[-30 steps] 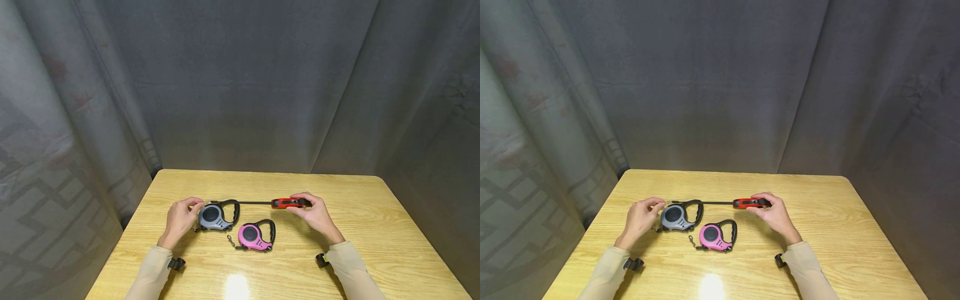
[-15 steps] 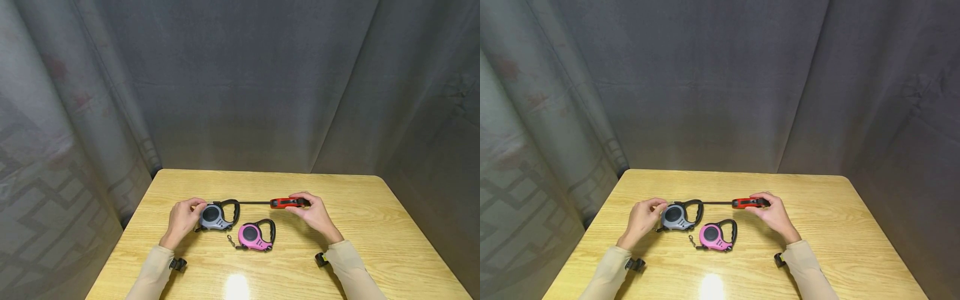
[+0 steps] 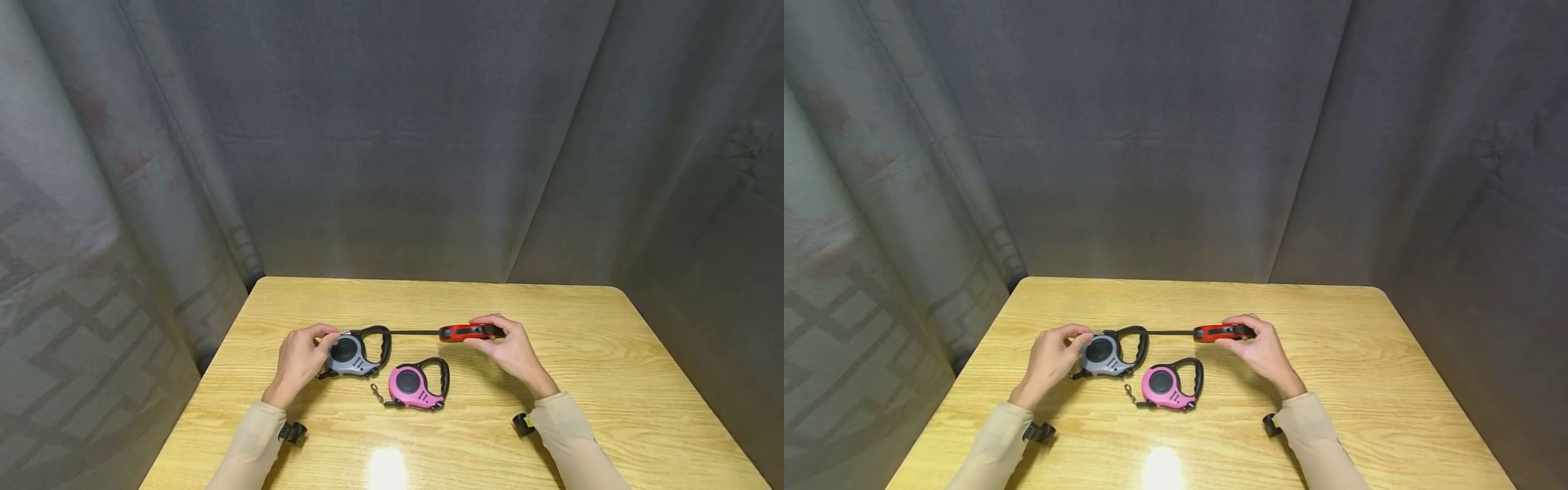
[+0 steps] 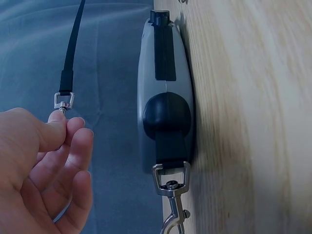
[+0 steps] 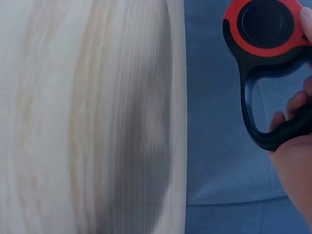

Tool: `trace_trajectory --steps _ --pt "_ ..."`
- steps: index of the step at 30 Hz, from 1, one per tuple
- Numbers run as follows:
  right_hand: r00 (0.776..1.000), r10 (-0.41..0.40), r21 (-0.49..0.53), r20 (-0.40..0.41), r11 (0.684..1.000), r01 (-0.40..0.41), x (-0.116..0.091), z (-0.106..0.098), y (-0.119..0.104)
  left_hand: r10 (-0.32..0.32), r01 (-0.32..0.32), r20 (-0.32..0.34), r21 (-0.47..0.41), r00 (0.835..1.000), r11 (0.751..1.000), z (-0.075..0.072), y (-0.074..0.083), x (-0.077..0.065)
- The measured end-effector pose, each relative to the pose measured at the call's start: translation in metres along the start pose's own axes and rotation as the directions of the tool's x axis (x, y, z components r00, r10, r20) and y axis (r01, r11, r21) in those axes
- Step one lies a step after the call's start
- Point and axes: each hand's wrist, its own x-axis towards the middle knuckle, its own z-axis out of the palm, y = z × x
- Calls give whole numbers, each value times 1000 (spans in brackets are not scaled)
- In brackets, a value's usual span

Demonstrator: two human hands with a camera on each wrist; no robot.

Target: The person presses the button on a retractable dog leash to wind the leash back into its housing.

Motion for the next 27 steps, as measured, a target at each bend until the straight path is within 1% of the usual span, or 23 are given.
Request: trace_trajectory --steps 6,12,18,27 --pt "1000 1 -4 7 1000 -1 -1 1 -1 2 -2 11 1 1000 1000 0 2 0" --pt "1000 2 -6 5 1000 -2 -1 4 -3 1 -1 3 1 1000 1000 0 4 -1" --pt "1000 6 3 -2 1000 -6 0 6 -3 -3 3 9 2 1000 1000 2 4 0" --pt "1000 0 13 14 1000 0 0 7 -5 17 -17 9 1 1000 1000 4 3 -1"
